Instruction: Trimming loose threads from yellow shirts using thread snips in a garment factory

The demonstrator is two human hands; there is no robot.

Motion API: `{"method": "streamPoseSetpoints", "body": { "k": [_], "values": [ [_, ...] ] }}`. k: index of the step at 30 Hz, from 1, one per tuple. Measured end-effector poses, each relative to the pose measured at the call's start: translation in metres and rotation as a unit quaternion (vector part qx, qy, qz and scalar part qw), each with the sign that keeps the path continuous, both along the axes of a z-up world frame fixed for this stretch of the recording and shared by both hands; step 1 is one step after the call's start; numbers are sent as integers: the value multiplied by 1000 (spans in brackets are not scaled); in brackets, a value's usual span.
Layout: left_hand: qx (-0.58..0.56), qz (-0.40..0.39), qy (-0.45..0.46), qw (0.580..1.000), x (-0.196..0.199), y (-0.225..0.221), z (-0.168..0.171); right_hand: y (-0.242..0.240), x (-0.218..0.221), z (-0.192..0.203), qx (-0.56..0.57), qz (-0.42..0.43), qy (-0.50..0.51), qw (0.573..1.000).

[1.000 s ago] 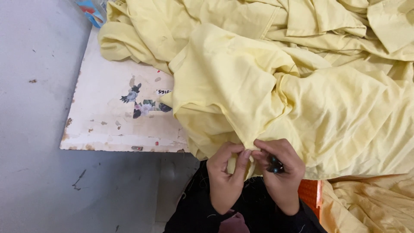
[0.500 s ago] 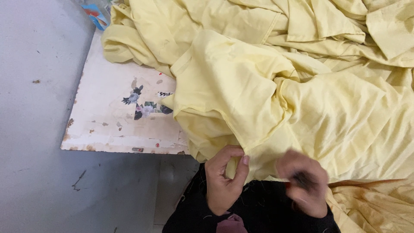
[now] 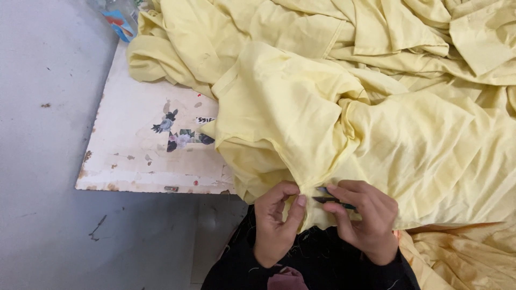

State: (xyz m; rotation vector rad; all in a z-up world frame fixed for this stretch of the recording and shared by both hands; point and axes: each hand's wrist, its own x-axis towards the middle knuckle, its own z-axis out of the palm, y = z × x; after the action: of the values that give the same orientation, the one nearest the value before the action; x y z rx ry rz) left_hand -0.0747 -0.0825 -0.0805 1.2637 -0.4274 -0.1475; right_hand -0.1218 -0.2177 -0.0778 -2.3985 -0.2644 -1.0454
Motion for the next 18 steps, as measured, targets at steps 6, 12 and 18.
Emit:
{"method": "streamPoseSetpoints", "body": {
  "k": [6, 12, 18],
  "values": [
    [8, 0, 6, 1000, 0, 0, 0, 3, 5, -1, -34, 6, -13, 999],
    [11, -13, -4, 1000, 0, 1, 5, 4, 4, -2, -36, 18, -16, 999],
    [71, 39, -128, 988, 2, 1, 6, 8, -13, -20, 238, 24, 7, 971]
  ]
}}
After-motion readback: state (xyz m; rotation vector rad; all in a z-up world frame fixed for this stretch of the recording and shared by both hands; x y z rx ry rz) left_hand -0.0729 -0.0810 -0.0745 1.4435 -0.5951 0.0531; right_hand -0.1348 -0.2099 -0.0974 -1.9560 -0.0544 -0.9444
